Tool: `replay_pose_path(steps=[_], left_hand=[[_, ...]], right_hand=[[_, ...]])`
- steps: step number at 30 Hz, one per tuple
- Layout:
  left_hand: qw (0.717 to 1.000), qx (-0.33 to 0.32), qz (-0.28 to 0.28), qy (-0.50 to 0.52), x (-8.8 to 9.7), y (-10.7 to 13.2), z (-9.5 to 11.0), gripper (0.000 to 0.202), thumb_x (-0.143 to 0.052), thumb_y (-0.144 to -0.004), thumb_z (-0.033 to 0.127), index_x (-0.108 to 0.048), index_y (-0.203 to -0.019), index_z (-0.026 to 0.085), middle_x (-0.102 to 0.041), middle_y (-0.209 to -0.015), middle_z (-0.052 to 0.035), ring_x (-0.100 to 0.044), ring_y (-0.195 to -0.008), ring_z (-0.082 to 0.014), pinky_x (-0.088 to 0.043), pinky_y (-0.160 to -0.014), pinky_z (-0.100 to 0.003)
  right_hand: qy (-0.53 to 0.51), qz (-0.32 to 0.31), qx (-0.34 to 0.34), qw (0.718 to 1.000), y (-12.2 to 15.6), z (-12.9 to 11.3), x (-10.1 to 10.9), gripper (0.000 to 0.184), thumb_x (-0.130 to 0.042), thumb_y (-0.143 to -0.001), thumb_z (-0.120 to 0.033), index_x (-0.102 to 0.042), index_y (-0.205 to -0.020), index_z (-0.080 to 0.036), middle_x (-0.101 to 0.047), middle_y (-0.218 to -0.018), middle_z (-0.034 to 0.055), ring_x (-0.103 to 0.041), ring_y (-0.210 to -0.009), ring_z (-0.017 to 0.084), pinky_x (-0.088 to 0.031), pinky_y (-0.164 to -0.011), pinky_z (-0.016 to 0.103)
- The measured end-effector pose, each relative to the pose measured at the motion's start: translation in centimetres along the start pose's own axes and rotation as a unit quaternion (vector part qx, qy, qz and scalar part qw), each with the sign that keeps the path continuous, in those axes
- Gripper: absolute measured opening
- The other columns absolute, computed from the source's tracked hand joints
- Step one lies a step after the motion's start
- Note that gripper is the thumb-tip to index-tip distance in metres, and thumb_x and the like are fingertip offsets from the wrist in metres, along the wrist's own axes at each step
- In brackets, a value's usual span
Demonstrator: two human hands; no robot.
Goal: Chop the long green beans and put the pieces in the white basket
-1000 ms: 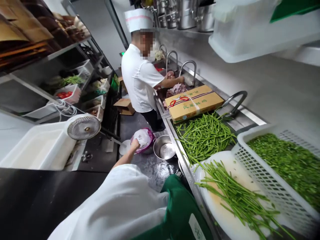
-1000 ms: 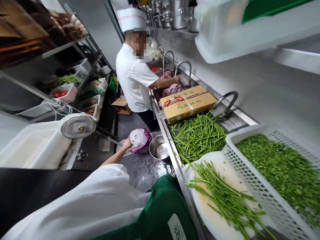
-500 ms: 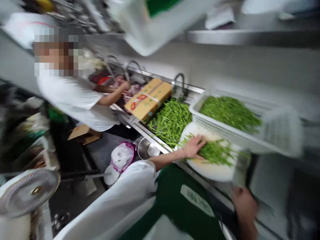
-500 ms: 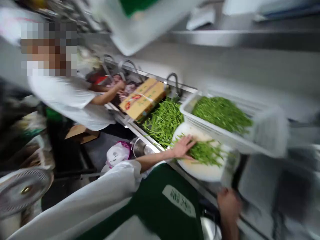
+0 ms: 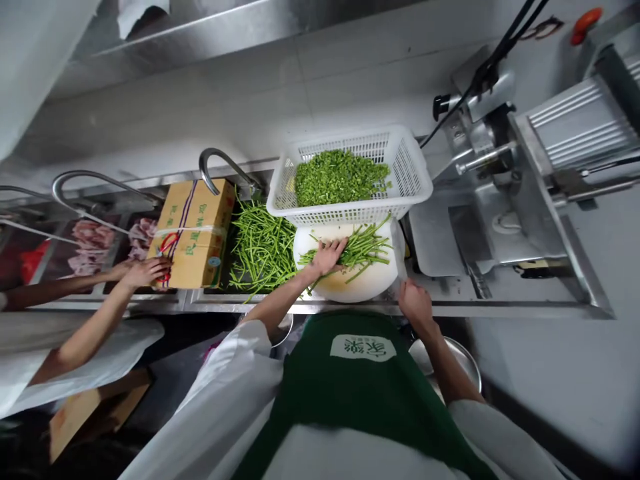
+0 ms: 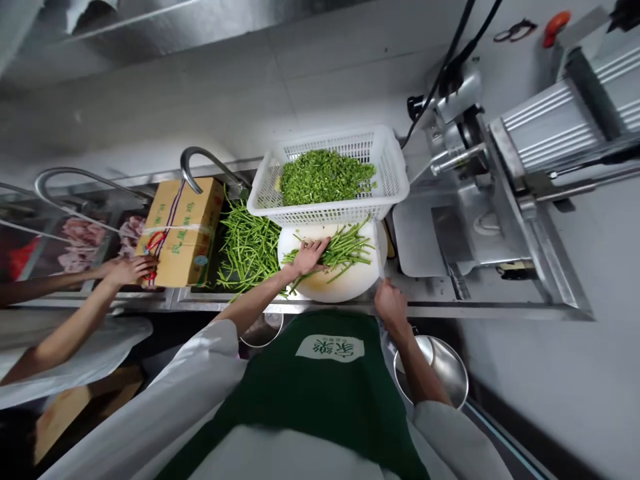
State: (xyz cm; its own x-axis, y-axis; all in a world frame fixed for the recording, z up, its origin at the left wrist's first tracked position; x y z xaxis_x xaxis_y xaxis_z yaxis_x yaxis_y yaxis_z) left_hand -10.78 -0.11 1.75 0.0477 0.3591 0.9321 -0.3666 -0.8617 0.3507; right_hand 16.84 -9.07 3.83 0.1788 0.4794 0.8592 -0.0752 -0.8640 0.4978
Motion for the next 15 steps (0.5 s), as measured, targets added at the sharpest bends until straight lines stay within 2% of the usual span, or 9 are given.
replay_pose_path(steps=[2, 4, 6, 8, 11, 15], left_hand=[[1.000, -0.004, 0.013, 0.009, 0.4, 0.0, 0.3, 0.105, -0.070, -0.086, 0.058, -0.012, -0.165, 0.021, -0.045, -0.148, -0.0194, -0.045, -0.132, -0.0385, -0.025, -0.116, -0.062], [0.999, -0.007, 0.044, 0.021, 1.1, 0.2, 0.4, 0.095, -0.070, -0.087, 0.057, -0.023, -0.163, 0.027, -0.042, -0.151, -0.0177, -0.040, -0.136, -0.0385, -0.025, -0.115, -0.062], [0.997, -0.010, 0.074, 0.035, 1.9, 0.4, 0.3, 0.067, -0.062, -0.095, 0.050, -0.042, -0.156, 0.029, -0.049, -0.146, -0.0145, -0.041, -0.134, -0.0344, -0.026, -0.114, -0.057], [0.995, -0.012, 0.086, 0.052, 2.3, 0.7, -0.1, 0.043, -0.050, -0.102, 0.039, -0.057, -0.144, 0.028, -0.060, -0.132, -0.0117, -0.047, -0.125, -0.0289, -0.028, -0.113, -0.052], [0.992, 0.000, 0.099, 0.078, 2.3, 1.4, -1.0, 0.038, -0.044, -0.105, 0.033, -0.065, -0.134, 0.026, -0.066, -0.120, -0.0098, -0.052, -0.116, -0.0256, -0.030, -0.110, -0.048], [0.988, 0.056, 0.120, 0.083, 2.3, 2.7, -1.4, 0.034, -0.052, -0.100, 0.035, -0.070, -0.127, 0.026, -0.062, -0.126, -0.0107, -0.049, -0.120, -0.0293, -0.036, -0.104, -0.048]], right_hand=[[-0.001, -0.012, 0.027, 1.000, -0.1, -0.5, -0.1, 0.037, -0.032, -0.106, -0.027, -0.059, -0.126, -0.010, -0.074, -0.100, 0.0177, -0.072, -0.092, 0.026, -0.045, -0.082, 0.032], [-0.005, -0.013, 0.042, 0.999, -0.2, -0.6, -0.1, 0.037, -0.033, -0.106, -0.028, -0.058, -0.126, -0.012, -0.074, -0.100, 0.0167, -0.072, -0.090, 0.025, -0.044, -0.079, 0.031], [-0.009, -0.006, 0.044, 0.999, -0.4, -0.3, -0.1, 0.037, -0.032, -0.106, -0.029, -0.059, -0.123, -0.012, -0.074, -0.098, 0.0162, -0.071, -0.088, 0.025, -0.042, -0.076, 0.031], [-0.011, 0.000, 0.043, 0.999, -0.7, 0.2, -0.1, 0.036, -0.032, -0.105, -0.029, -0.060, -0.119, -0.011, -0.074, -0.095, 0.0154, -0.070, -0.086, 0.025, -0.040, -0.073, 0.031], [-0.014, 0.000, 0.045, 0.999, -0.9, 0.7, -0.2, 0.034, -0.034, -0.105, -0.029, -0.060, -0.117, -0.011, -0.073, -0.091, 0.0139, -0.068, -0.083, 0.023, -0.037, -0.071, 0.030], [-0.021, 0.004, 0.050, 0.999, -1.0, 0.7, -0.4, 0.034, -0.034, -0.106, -0.029, -0.060, -0.117, -0.011, -0.072, -0.089, 0.0132, -0.067, -0.079, 0.023, -0.035, -0.069, 0.029]])
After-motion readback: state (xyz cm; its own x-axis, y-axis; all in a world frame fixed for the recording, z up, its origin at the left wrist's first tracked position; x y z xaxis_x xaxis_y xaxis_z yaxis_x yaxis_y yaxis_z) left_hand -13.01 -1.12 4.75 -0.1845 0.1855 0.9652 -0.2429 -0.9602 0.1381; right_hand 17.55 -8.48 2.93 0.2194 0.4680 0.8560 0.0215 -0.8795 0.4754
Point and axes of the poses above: each hand's wrist, its own y-axis away from the middle knuckle, its own x-axis out of the back of the hand, z = x × y, the point moved 3 cm from there along -y, towards the middle knuckle
